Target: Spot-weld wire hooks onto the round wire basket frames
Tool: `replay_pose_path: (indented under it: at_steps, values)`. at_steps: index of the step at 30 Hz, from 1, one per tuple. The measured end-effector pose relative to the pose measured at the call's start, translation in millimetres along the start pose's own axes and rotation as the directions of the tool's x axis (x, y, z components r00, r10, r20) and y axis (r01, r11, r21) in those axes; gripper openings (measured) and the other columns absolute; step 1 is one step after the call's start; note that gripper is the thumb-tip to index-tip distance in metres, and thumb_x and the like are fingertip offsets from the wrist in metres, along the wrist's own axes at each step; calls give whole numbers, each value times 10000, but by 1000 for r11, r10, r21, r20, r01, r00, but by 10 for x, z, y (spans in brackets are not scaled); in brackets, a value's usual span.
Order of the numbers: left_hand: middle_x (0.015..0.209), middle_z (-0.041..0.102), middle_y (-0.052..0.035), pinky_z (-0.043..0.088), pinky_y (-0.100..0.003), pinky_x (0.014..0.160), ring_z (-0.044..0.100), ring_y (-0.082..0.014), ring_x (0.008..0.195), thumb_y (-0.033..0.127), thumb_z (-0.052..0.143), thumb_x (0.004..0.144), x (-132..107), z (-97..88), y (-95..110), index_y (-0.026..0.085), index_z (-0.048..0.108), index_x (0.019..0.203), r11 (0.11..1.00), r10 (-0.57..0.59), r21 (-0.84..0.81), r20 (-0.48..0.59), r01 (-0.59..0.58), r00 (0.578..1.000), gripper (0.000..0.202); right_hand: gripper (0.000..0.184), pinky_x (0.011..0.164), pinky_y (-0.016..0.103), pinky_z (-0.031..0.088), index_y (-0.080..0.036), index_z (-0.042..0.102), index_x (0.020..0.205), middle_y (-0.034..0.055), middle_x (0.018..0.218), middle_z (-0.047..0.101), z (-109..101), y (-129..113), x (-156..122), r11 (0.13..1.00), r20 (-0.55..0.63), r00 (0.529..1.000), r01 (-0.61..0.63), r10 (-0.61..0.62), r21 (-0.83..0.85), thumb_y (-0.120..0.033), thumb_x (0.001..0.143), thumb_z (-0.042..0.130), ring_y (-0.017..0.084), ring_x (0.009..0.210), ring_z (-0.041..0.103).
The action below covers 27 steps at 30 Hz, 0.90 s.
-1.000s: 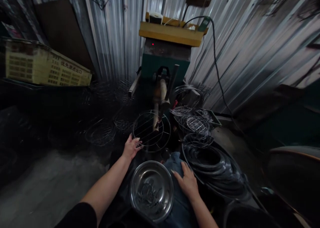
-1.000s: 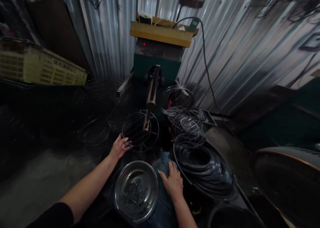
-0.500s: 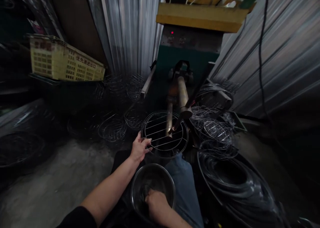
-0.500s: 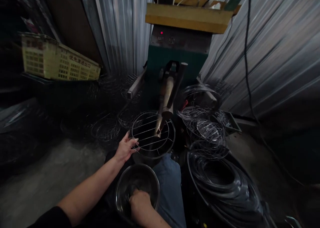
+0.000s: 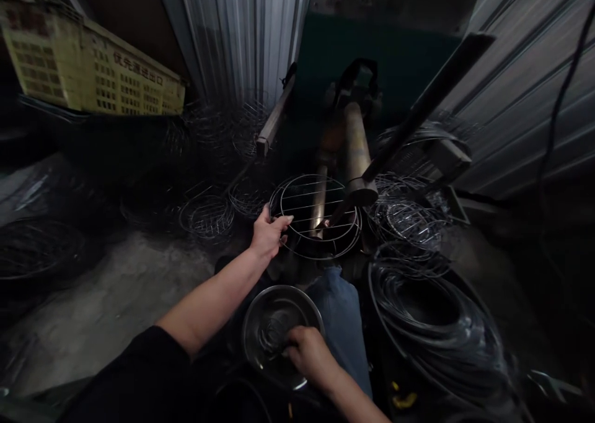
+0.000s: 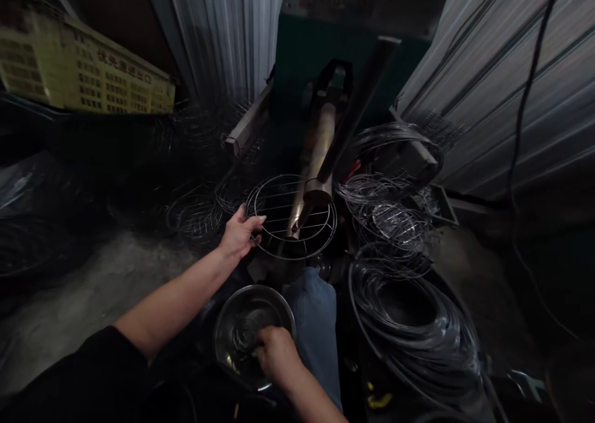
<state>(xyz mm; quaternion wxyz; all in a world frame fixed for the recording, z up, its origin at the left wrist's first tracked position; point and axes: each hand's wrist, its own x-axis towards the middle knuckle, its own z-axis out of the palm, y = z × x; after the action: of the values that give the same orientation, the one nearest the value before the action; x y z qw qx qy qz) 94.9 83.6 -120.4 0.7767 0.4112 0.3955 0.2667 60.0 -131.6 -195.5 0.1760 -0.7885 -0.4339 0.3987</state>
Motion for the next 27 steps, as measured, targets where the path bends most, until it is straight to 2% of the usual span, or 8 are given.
replay_pose_path:
  at_steps: [4, 7, 10, 12, 14, 17, 22, 27]
  values:
    - [768, 517, 53, 372, -179, 492, 478, -69, 592, 203, 762, 603, 14, 3, -45, 293, 434, 1333, 1000, -17, -23, -31, 17, 999, 806, 180, 568, 216, 462, -189, 604, 850, -16, 690, 664, -125, 184, -39, 919, -10, 997, -71, 82, 387, -137, 755, 460, 144, 593, 640]
    - [759, 521, 56, 374, -179, 502, 474, -60, 579, 181, 759, 597, 25, -6, -49, 279, 461, 1293, 999, -1, -51, -33, 0, 999, 764, 115, 539, 228, 464, -187, 577, 855, -28, 624, 620, -253, 293, -62, 875, -23, 990, -113, 140, 470, -206, 793, 482, 152, 553, 619]
    - [713, 517, 64, 378, -180, 515, 472, -57, 563, 146, 742, 601, 27, 18, -58, 264, 467, 1295, 997, 9, -78, -21, -11, 1000, 756, 237, 696, 263, 504, -158, 640, 967, 24, 745, 690, -305, 321, -50, 950, -67, 985, -133, 158, 283, -150, 777, 498, 179, 705, 665]
    - [687, 514, 69, 375, -179, 520, 470, -59, 564, 125, 727, 617, 25, 46, -78, 260, 415, 1361, 996, 7, -86, -31, -10, 999, 818, 340, 863, 272, 476, -149, 668, 1059, 69, 943, 718, -280, 282, 4, 989, -102, 988, -101, 112, 106, -99, 770, 494, 196, 930, 665]
    - [670, 515, 74, 371, -176, 526, 471, -61, 569, 114, 719, 636, 19, 68, -99, 261, 341, 1425, 995, -1, -98, -54, -4, 999, 887, 383, 940, 258, 433, -143, 676, 1106, 87, 1048, 701, -216, 211, 93, 993, -102, 991, -93, 85, -71, -76, 786, 477, 197, 1054, 628]
    - [651, 520, 79, 367, -169, 537, 473, -58, 571, 109, 719, 656, 2, 76, -118, 270, 289, 1461, 992, -12, -124, -74, 3, 997, 927, 391, 932, 243, 430, -145, 675, 1131, 94, 1090, 680, -71, 93, 250, 965, -64, 992, -120, 108, -232, -76, 819, 451, 190, 1054, 626]
    - [657, 528, 79, 373, -165, 556, 482, -54, 574, 101, 754, 636, -33, 45, -122, 298, 310, 1456, 987, -31, -162, -78, 18, 997, 954, 339, 811, 288, 479, -135, 682, 1072, 137, 1153, 632, 156, -59, 402, 941, -63, 987, -162, 150, -297, -91, 851, 429, 225, 997, 646]
    - [672, 533, 71, 392, -177, 582, 490, -59, 579, 105, 750, 650, -57, -6, -116, 299, 298, 1465, 987, -39, -158, -74, 27, 996, 952, 294, 765, 267, 479, -151, 698, 994, 120, 1129, 648, 172, -88, 384, 936, -24, 986, -163, 163, -312, -84, 822, 470, 210, 952, 669]
